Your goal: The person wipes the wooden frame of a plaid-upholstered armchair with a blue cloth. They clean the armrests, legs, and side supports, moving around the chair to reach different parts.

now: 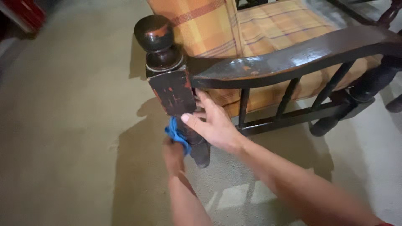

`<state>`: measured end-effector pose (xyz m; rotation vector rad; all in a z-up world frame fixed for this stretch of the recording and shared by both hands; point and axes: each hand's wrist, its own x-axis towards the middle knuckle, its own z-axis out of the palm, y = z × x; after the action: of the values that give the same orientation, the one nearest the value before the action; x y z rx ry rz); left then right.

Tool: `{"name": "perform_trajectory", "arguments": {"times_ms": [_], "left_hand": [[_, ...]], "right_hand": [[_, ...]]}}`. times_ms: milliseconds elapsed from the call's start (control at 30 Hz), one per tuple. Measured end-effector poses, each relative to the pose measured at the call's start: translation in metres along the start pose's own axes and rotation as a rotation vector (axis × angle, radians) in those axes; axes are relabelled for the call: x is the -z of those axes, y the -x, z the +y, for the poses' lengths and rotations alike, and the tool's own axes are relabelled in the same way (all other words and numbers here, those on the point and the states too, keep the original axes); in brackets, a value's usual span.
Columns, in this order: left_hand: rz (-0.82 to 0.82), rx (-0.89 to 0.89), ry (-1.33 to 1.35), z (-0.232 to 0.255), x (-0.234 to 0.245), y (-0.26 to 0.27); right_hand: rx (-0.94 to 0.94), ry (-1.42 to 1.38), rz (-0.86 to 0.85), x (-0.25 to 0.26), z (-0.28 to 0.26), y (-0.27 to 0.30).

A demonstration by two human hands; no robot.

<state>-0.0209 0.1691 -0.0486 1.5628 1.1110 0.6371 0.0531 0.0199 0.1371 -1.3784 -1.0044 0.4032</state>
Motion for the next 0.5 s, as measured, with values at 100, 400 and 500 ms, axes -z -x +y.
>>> {"name": "perform_trajectory", "arguments": {"times_ms": [100, 400, 500], "left_hand": [[-0.185, -0.133, 0.123, 0.005, -0.005, -0.044], [0.521, -0.464, -0.511, -0.022, -0.030, 0.043], [0.596, -0.252, -0.474, -0.034, -0.056, 0.054]], "right_hand": [[0.048, 0.045, 0.013, -0.003, 0.005, 0.003], [-0.037, 0.020, 0.048, -0.004, 0.004, -0.002], [-0.098, -0.005, 0.064, -0.003, 0.003, -0.007]]}}
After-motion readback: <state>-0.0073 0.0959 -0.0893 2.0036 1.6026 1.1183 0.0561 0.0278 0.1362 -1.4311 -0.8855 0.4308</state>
